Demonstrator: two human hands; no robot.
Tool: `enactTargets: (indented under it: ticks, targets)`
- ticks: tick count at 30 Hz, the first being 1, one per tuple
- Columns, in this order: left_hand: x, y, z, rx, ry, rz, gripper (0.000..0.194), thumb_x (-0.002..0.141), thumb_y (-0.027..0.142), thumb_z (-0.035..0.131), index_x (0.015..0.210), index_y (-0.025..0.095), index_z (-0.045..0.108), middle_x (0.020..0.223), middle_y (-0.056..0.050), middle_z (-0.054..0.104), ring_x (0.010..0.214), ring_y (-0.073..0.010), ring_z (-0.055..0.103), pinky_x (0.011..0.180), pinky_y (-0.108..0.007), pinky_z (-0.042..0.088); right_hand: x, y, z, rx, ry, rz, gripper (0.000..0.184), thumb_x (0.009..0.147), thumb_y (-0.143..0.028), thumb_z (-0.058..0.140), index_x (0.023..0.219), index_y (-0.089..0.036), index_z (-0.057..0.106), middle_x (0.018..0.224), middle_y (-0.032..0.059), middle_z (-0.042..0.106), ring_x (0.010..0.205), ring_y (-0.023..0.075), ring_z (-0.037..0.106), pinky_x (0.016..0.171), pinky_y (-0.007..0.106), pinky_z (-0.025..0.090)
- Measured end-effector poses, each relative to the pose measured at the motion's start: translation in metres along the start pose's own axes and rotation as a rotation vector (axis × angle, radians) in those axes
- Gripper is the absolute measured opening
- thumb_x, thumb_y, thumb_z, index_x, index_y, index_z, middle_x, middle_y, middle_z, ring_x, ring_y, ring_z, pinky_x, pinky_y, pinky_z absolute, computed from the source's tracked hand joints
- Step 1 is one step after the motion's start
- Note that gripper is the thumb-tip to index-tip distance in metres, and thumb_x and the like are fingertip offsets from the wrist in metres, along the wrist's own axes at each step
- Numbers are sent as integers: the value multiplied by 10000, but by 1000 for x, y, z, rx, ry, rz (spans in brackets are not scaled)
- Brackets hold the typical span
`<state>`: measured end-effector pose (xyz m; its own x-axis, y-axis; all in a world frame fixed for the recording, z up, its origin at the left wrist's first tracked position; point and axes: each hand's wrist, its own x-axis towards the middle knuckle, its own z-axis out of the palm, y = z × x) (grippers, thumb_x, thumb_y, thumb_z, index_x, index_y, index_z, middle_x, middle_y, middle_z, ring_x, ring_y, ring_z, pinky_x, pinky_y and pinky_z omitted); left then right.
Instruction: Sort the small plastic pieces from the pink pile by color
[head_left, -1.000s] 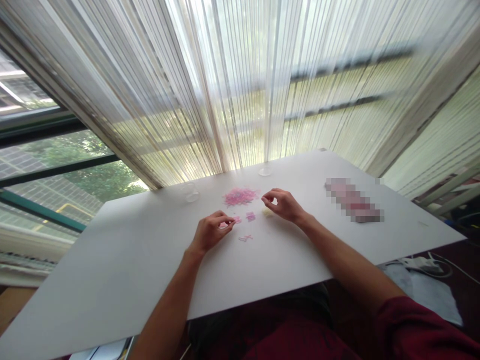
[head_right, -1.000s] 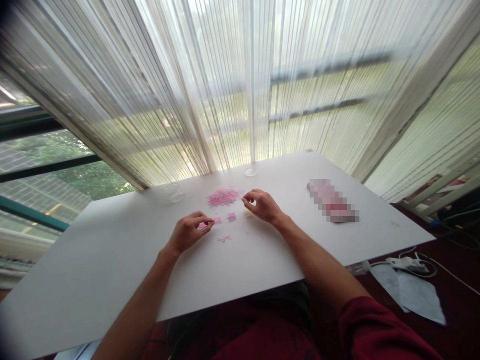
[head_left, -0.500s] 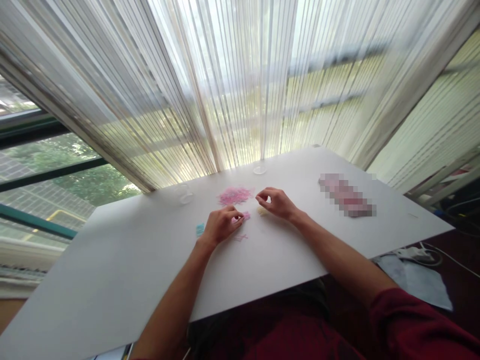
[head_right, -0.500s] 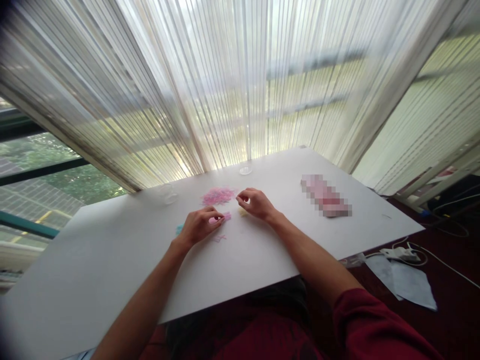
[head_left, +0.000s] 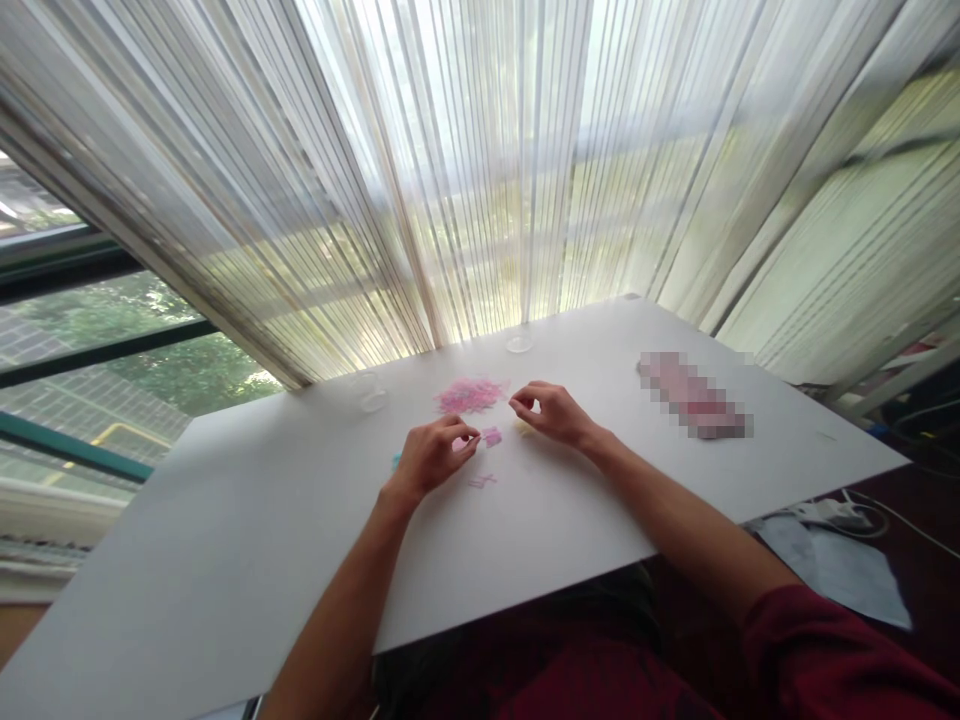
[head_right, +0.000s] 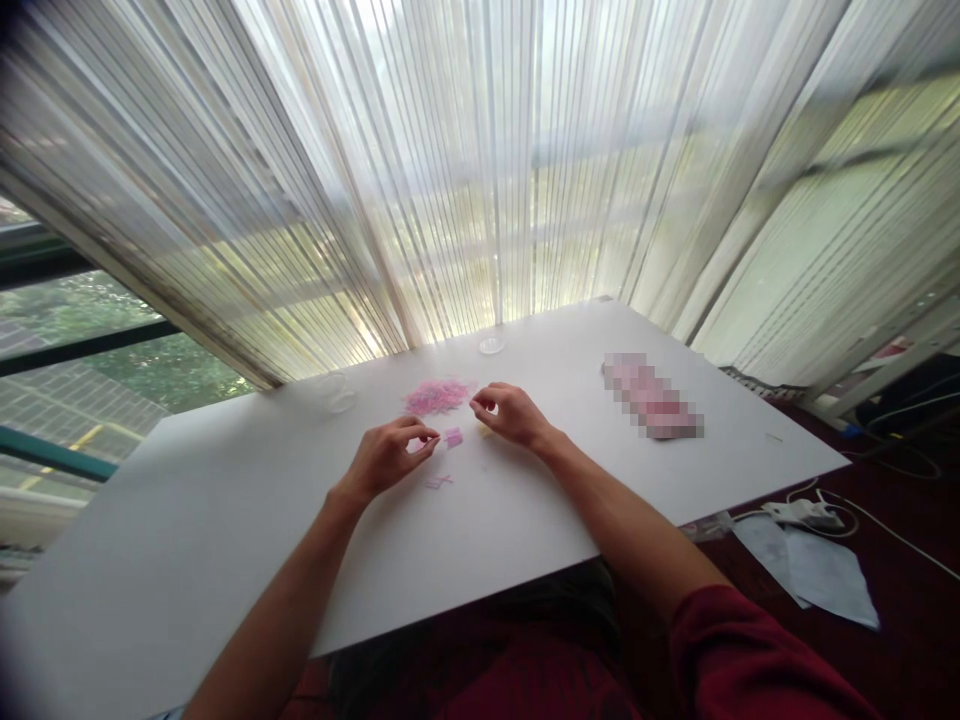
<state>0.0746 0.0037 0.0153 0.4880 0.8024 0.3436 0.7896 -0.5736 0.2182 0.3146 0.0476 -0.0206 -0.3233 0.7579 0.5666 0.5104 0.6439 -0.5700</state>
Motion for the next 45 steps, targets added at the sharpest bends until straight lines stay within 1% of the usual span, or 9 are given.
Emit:
enactTargets:
  ticks: [4,8,14,19,28,33,39,42,45]
  targets:
    - [-14,-8,-18,-146,-110,11,172,853,322,602,896,253,753,870,0,699,597,-90,549,602,-213,416,-1,-5,0,3,-13,-23,167,880,-249,560,803,-174,687,731,27,631,666,127,575,654,247,461]
    - [-33,-13,-21,-296,-235,-8,178,812,300,622,914,233,752,853,-17,691,605,-104,522,581,-213,427,-3,-19,0,22,-60,-53,133,861,-205,576,801,-173,689,739,30,634,660,125,575,664,248,470]
    - [-41,-8,-9,-348,-249,-25,151,807,288,633,877,237,757,809,-17,667,679,-124,571,626,-215,448,-12,-46,6,79,-335,-189,80,802,-152,619,795,-169,697,733,23,620,654,116,558,641,229,450]
    - [-39,-5,-4,-332,-227,3,153,828,259,610,834,244,762,768,-17,675,748,-150,593,700,-229,463,-18,-54,13,52,-483,-208,87,793,-250,680,835,-177,702,760,25,621,690,127,557,625,226,434]
    - [-41,-8,-9,-320,-93,-47,95,798,207,623,780,205,717,771,1,666,598,-93,511,563,-194,411,-19,-63,17,-11,-488,-194,79,790,-115,615,759,-169,664,740,26,616,693,135,547,626,234,417]
    - [-42,-15,-9,-350,0,-70,93,810,218,615,768,184,691,784,-11,671,592,-89,509,564,-190,422,-19,-56,15,35,-485,-194,32,807,-188,644,815,-180,673,764,18,622,692,127,557,627,228,428]
    - [-41,-9,-5,-393,-15,-47,86,817,218,624,791,190,700,758,3,681,572,-81,523,573,-180,436,-18,-52,20,93,-347,-187,201,846,-307,654,995,-171,667,839,40,650,740,138,597,714,255,470]
    - [-40,-5,-3,-407,-32,-36,81,812,223,635,788,195,707,718,8,667,568,-83,526,568,-180,435,-18,-53,25,114,-354,-210,107,869,-252,618,910,-178,684,807,36,655,728,136,592,683,239,464]
    - [-40,-4,-1,-431,-33,-32,80,810,219,635,793,193,708,711,7,660,566,-82,523,564,-180,436,-19,-53,27,112,-350,-226,105,878,-205,590,846,-182,688,771,31,656,711,134,581,659,233,453]
